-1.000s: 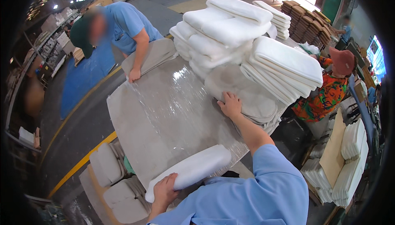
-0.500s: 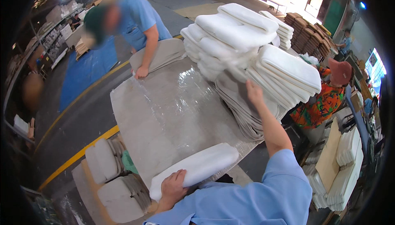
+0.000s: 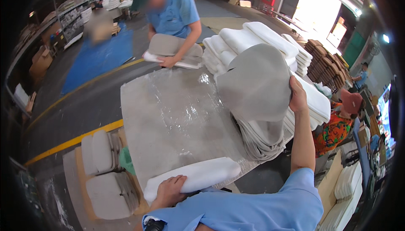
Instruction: The person inserts white foam inserts into gray fabric covers, pulls the covers over the foam, and smooths the edges. The finished cushion covers are stacked on a nearby pallet.
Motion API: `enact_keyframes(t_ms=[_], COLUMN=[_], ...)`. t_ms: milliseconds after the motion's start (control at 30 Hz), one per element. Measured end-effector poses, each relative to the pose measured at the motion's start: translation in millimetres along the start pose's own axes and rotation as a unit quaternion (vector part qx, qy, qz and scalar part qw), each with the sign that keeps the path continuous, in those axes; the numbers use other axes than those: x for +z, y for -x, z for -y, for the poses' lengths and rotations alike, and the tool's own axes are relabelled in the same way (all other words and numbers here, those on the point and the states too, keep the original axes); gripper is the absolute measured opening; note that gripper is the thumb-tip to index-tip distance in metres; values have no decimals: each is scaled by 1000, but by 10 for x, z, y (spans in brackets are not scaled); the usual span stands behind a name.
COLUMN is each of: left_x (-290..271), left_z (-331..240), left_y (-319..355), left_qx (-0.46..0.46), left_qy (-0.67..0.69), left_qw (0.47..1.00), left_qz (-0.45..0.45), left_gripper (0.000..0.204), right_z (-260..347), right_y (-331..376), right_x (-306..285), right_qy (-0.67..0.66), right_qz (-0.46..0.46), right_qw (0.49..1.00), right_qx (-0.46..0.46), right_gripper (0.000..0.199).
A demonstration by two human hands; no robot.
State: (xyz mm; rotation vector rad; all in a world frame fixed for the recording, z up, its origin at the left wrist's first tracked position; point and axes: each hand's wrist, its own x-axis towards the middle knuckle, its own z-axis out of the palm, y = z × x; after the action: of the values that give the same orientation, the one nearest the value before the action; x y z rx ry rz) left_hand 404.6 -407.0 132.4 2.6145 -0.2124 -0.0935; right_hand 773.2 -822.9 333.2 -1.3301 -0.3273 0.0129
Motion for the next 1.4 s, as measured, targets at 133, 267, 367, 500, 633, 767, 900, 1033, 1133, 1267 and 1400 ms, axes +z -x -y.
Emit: enact_keyframes(t_ms=[133, 267, 367, 500, 633, 767, 900, 1033, 1133, 1267, 1400], left_x=[-2, -26, -103, -419, -729, -949, -1127, -1121, -990, -724, -470], left_z=[130, 346, 306, 296, 404, 346, 116, -200, -286, -148, -86], left_y=[82, -42, -424, -1037, -1317, -1479, -1504, -1349, -1110, -813, -695], left_qx=[17, 9, -71, -113, -66, -18, 17, 69, 74, 63, 5], left_qy=[64, 185, 465, 739, 812, 815, 698, 552, 530, 653, 769], left_qw=[997, 971, 881, 664, 577, 570, 694, 801, 814, 711, 590], left_qz=[42, 150, 38, -36, -48, -107, -175, -221, -228, -251, -246], left_gripper=[73, 78, 85, 74, 57, 48, 44, 40, 35, 28, 31], right_z=[-179, -415, -693, -966, -1057, -1060, -953, -940, -1077, -1207, -1275], right_y=[-111, -195, -173, -2, 88, 150, 193, 328, 395, 350, 253], right_x=[300, 706, 1147, 1590, 1650, 1413, 1284, 1499, 1624, 1717, 1887], right_qy=[-66, -124, -159, -177, -146, -116, -93, 40, 153, 157, 62], right_qz=[83, 186, 273, 350, 363, 380, 396, 391, 361, 300, 275], right_qw=[994, 973, 945, 915, 911, 907, 902, 909, 909, 932, 955], right_qx=[15, 52, 78, 100, 131, 136, 145, 141, 144, 126, 90], right_gripper=[57, 62, 61, 63, 64, 68, 78, 70, 45, 19, 19])
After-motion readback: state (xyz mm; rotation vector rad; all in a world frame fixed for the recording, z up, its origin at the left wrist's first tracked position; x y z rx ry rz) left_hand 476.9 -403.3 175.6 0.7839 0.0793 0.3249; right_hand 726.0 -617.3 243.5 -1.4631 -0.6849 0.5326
